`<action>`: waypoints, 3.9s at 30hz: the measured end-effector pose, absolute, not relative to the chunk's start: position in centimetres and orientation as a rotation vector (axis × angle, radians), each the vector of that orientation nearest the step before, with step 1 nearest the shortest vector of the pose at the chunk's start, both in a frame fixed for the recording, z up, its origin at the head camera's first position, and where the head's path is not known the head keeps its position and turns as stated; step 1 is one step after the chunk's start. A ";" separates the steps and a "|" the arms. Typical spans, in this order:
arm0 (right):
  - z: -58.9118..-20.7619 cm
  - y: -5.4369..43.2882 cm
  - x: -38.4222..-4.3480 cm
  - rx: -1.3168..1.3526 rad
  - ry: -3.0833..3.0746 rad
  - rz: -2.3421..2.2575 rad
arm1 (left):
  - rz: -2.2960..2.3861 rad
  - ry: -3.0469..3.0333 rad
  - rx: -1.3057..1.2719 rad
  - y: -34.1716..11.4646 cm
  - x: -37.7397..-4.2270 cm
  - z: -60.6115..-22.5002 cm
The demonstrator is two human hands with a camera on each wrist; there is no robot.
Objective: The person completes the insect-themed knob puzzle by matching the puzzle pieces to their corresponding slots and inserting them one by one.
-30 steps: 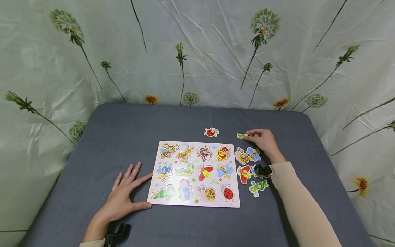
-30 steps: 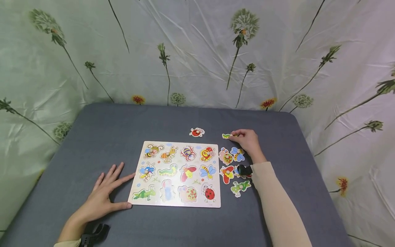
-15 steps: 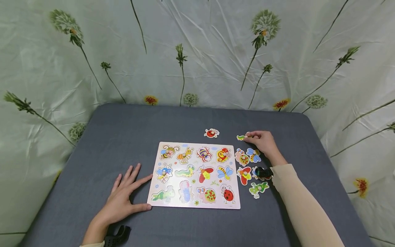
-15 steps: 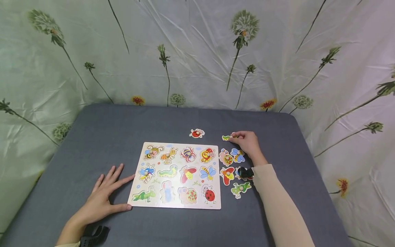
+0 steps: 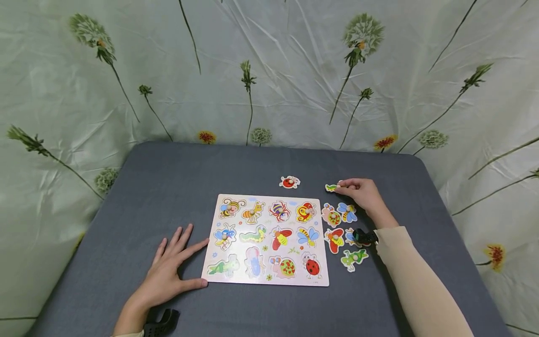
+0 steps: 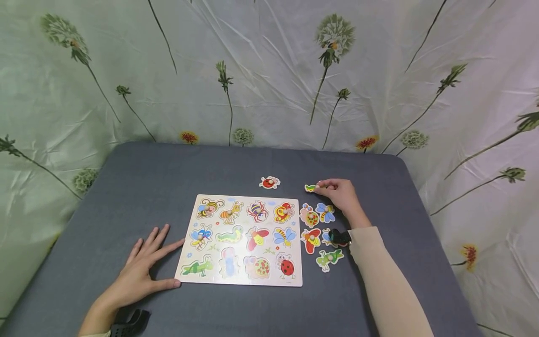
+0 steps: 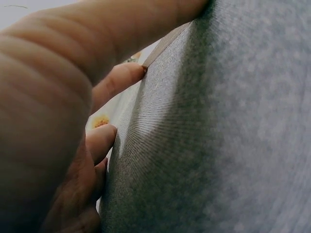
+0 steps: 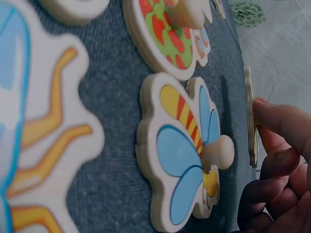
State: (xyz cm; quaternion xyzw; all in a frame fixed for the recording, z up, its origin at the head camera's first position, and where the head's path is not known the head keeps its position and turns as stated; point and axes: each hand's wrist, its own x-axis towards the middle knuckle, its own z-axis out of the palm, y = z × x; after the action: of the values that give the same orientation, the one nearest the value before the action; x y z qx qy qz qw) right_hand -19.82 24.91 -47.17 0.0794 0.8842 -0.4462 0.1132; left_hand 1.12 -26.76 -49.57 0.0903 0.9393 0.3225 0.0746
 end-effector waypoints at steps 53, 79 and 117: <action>-43.7 19.0 -16.1 -0.049 2.423 -1.533 | 0.951 2.832 0.281 -26.8 1.2 -49.9; -45.0 15.0 -14.0 -0.098 2.363 -1.565 | 0.928 2.848 0.294 -26.7 1.2 -49.9; -46.4 8.0 -11.5 -0.208 2.277 -1.589 | 0.938 2.840 0.272 -26.6 1.1 -49.7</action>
State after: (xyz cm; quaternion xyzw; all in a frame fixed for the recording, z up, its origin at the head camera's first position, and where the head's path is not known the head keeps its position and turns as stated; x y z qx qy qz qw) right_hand -11.51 7.98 -46.43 -0.0735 0.8048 -0.5616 0.1774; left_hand 1.09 -26.59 -49.70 0.0904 0.9434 0.3115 0.0693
